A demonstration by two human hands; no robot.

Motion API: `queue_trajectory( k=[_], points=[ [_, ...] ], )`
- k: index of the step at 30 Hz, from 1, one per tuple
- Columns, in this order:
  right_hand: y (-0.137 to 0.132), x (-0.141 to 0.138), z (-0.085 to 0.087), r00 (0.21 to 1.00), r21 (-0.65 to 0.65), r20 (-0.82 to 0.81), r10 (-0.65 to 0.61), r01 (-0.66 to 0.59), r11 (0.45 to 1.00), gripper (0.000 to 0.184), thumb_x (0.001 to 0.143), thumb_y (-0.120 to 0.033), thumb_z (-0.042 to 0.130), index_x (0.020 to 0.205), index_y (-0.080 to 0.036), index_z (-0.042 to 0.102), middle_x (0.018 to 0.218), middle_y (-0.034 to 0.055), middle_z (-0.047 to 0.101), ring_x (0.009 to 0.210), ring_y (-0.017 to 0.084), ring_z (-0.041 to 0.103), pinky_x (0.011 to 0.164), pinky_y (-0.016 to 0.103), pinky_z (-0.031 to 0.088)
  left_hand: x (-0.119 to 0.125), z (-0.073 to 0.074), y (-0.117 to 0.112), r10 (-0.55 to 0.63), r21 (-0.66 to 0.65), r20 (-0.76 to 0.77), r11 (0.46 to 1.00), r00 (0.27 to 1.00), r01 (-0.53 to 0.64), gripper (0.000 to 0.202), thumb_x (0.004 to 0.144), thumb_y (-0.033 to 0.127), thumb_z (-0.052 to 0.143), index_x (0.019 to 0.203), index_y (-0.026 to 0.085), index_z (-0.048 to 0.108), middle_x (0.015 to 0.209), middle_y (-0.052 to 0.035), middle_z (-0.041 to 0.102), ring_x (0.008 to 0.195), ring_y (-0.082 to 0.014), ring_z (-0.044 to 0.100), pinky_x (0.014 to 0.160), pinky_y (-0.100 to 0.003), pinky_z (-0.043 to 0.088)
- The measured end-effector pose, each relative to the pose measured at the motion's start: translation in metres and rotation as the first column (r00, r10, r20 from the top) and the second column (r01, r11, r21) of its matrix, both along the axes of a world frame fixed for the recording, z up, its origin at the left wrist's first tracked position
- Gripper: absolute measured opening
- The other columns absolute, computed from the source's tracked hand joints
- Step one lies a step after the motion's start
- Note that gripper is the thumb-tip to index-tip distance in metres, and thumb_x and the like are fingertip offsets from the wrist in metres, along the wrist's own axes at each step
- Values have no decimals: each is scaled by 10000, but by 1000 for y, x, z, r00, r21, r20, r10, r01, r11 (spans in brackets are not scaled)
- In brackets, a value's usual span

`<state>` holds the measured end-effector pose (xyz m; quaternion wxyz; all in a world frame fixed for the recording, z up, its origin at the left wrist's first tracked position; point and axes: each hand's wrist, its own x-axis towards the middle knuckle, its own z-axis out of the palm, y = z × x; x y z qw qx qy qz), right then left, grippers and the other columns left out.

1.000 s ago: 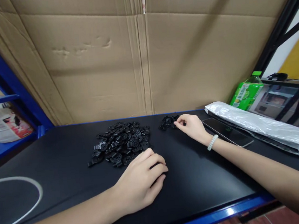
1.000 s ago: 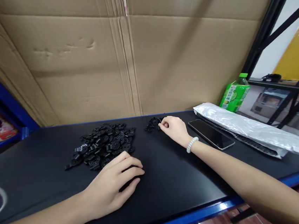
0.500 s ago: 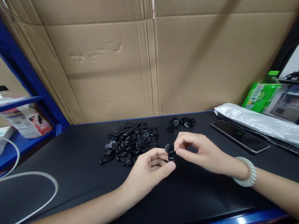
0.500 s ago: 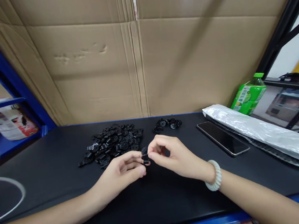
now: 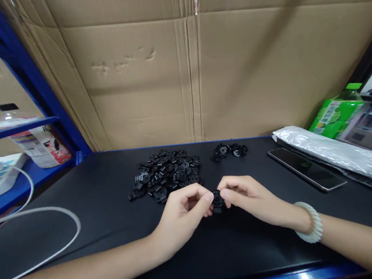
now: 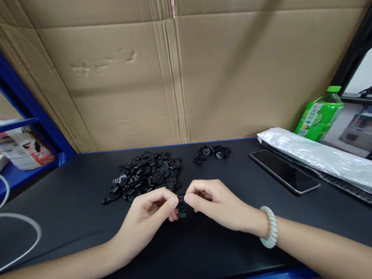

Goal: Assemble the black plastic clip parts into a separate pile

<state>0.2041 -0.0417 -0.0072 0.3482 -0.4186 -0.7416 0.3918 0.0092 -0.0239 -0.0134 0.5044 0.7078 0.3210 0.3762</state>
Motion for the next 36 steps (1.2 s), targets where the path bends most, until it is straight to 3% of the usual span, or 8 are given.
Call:
queue_trajectory(
  k=[7, 15, 19, 23, 26, 29, 33, 36],
  points=[
    [-3, 0, -1, 1000, 12, 19, -11, 11, 1000, 273, 897, -325, 525, 679, -164, 552, 631, -10, 535, 588, 112, 449, 563, 245, 352, -1, -1, -2, 11, 10, -19, 1000, 1000, -11, 210, 859, 262, 586, 696, 144, 647, 642, -2, 616, 620, -125, 587, 618, -228, 501],
    [-4, 0, 2, 997, 144, 76, -23, 12, 989, 299, 918, -294, 489, 655, -167, 552, 614, -11, 548, 570, 110, 461, 559, 245, 348, 0, 2, -3, -15, -9, -22, 1000, 1000, 14, 224, 863, 264, 585, 685, 139, 640, 643, -8, 615, 632, -130, 588, 633, -237, 501],
    [-3, 1, 0, 996, 133, 83, -24, 13, 991, 321, 921, -306, 495, 636, -165, 537, 590, -21, 520, 554, 102, 437, 543, 238, 331, 1, 2, -5, -13, -10, 0, 1000, 1000, 13, 139, 857, 253, 592, 865, 141, 674, 704, -11, 637, 676, -138, 609, 656, -245, 506],
    [1, 4, -3, 997, 81, 72, 21, -27, 996, 308, 941, -352, 475, 728, -167, 599, 654, -14, 562, 595, 106, 461, 567, 234, 342, -4, 11, 4, 77, 109, -12, 991, 997, -76, 143, 825, 238, 615, 891, 130, 682, 774, -38, 685, 730, -165, 649, 683, -261, 517],
    [2, 6, -5, 996, 72, 86, 6, -12, 997, 290, 961, -343, 439, 840, -177, 642, 683, -11, 582, 624, 114, 489, 586, 238, 351, -18, 28, 27, 274, 373, -105, 902, 956, -217, 153, 834, 241, 596, 884, 140, 700, 836, -53, 720, 765, -184, 664, 701, -275, 510],
    [3, 6, -6, 996, 56, 84, -26, 22, 998, 340, 974, -356, 403, 822, -174, 647, 671, -5, 579, 630, 123, 501, 605, 249, 362, -38, 41, 59, 524, 711, -244, 669, 816, -217, 146, 827, 232, 589, 867, 173, 717, 884, -49, 736, 849, -222, 654, 794, -341, 488],
    [6, 8, -7, 995, 55, 88, -38, 33, 998, 381, 974, -392, 384, 802, -175, 646, 662, -1, 571, 635, 132, 507, 614, 259, 370, -51, 39, 83, 574, 750, -273, 630, 772, -204, 149, 791, 174, 599, 890, 168, 710, 879, -60, 728, 831, -237, 647, 798, -382, 492],
    [12, 12, -7, 988, 101, 116, -106, 95, 990, 354, 960, -384, 406, 794, -180, 642, 634, -7, 559, 596, 129, 488, 567, 257, 353, -41, 30, 71, 589, 787, -200, 573, 783, -230, 251, 836, 125, 518, 1054, 152, 639, 1028, -82, 685, 948, -224, 610, 873, -386, 470]
  ],
)
